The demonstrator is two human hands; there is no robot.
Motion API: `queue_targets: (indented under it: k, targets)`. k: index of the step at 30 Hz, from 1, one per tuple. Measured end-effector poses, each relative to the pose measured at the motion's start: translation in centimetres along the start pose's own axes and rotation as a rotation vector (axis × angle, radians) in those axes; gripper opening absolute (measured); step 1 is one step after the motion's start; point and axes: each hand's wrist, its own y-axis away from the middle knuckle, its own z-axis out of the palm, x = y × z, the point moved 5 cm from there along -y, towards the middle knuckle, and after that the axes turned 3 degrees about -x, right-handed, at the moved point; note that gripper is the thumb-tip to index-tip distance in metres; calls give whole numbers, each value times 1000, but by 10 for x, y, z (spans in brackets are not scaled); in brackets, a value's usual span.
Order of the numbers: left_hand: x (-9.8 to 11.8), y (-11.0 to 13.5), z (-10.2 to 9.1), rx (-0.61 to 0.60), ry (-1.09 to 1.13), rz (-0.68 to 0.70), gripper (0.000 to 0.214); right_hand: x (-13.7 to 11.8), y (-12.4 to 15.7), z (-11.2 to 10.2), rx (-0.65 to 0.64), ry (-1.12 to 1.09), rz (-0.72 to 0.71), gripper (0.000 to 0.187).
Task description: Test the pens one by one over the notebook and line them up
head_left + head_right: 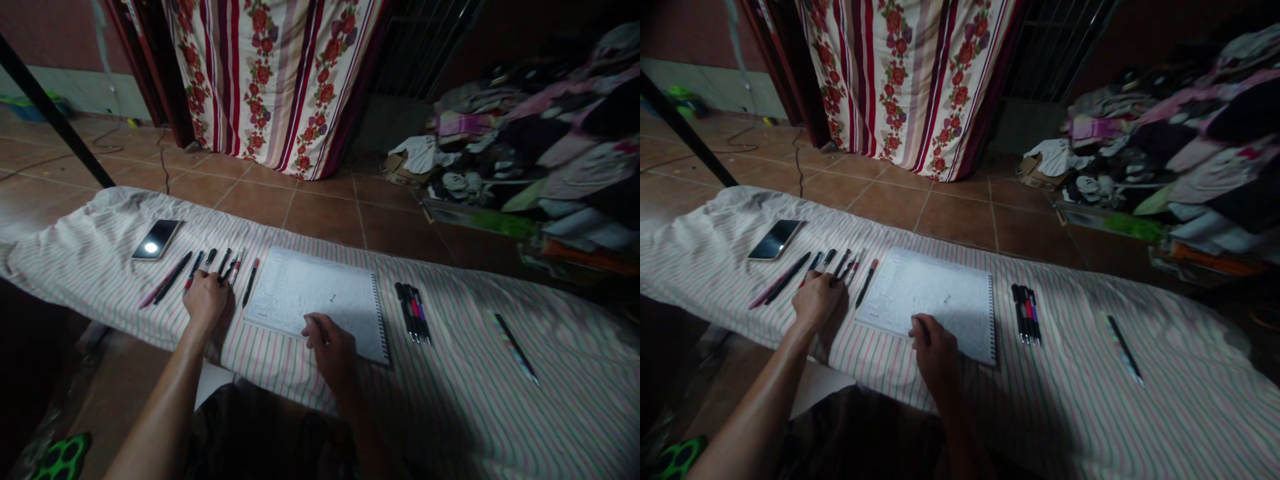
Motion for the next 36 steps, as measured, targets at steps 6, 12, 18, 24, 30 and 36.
queue_targets:
  k: [6, 12, 18, 24, 30, 36]
  targets:
    - [-13, -7, 5, 7, 624, -73, 28, 0, -4, 0, 32, -42, -11, 21]
    - [16, 23, 24, -503, 1558, -215, 22, -2, -13, 3, 80, -251, 116, 24]
    - [38, 49, 20, -647, 1708, -249, 15, -3, -23, 14, 71, -497, 233, 27]
    - [52, 64, 28, -730, 1557, -201, 20, -11, -29, 26, -34, -628, 278, 32]
    - [71, 84, 27, -927, 1319, 9, 24, -4, -33, 25, -25, -796, 325, 37]
    - [75, 87, 24, -922, 1129, 178, 30, 15, -33, 19, 103, -925, 376, 33]
